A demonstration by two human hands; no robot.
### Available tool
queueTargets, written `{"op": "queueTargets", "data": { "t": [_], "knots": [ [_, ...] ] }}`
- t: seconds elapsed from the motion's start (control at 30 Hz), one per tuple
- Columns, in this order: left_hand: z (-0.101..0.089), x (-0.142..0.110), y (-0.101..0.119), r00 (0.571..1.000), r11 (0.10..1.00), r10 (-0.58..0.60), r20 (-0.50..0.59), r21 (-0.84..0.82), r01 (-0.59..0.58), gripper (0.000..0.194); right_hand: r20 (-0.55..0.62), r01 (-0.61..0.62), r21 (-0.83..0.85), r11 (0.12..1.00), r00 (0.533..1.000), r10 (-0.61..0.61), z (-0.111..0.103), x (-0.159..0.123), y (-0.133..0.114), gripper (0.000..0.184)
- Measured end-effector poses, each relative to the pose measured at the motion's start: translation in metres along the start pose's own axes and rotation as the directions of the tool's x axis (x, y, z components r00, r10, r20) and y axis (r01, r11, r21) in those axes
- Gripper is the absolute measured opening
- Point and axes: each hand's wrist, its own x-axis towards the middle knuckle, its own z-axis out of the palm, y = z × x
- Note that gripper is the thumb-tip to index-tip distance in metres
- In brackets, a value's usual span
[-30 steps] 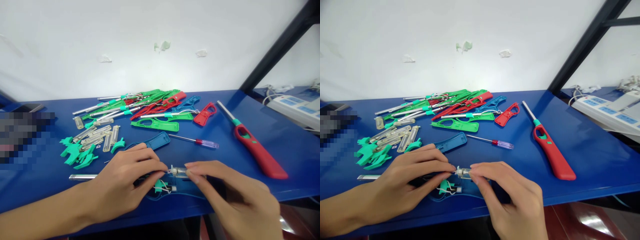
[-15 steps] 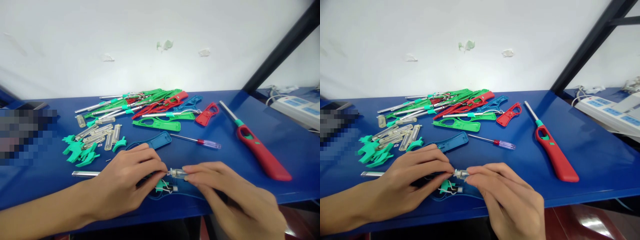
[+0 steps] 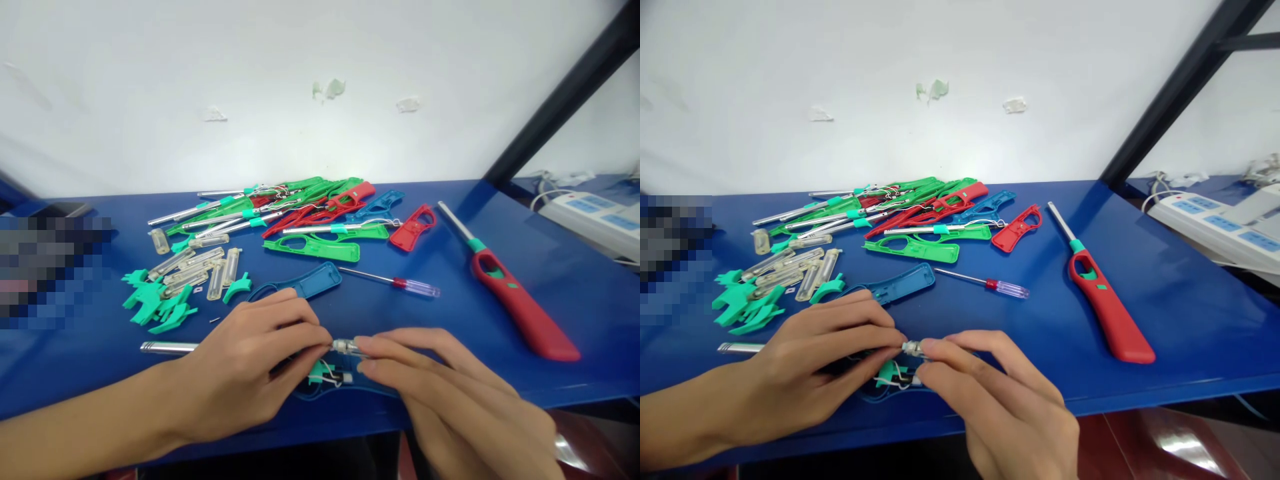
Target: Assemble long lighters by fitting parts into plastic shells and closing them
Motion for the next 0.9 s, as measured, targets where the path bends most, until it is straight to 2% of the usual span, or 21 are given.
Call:
{"op": "queueTargets", "data": {
  "t": [0.13, 0.27, 0.4, 0.9],
  "knots": [
    [0.000, 0.000, 0.001, 1.000, 1.000, -0.021, -0.015, 0.017, 0.021, 0.016, -0.027, 0.022, -0.002, 1.000, 0.999, -0.022, 0.001, -0.001, 0.000, 0.050],
    [0.000, -0.002, 0.000, 1.000, 0.999, -0.023, -0.001, 0.027, 0.023, 0.014, -0.074, 0.064, -0.016, 0.998, 0.995, -0.065, -0.002, 0.009, -0.003, 0.038],
    [0.000, -0.003, -0.002, 1.000, 0.999, -0.008, 0.006, 0.051, 0.008, 0.015, -0.055, 0.093, -0.078, 0.993, 0.994, -0.097, -0.007, 0.019, -0.007, 0.031],
    [0.000, -0.004, -0.001, 1.000, 0.996, 0.015, 0.010, 0.083, -0.015, 0.016, -0.066, 0.057, -0.028, 0.998, 0.996, -0.058, 0.003, 0.006, -0.002, 0.036]
  ]
}}
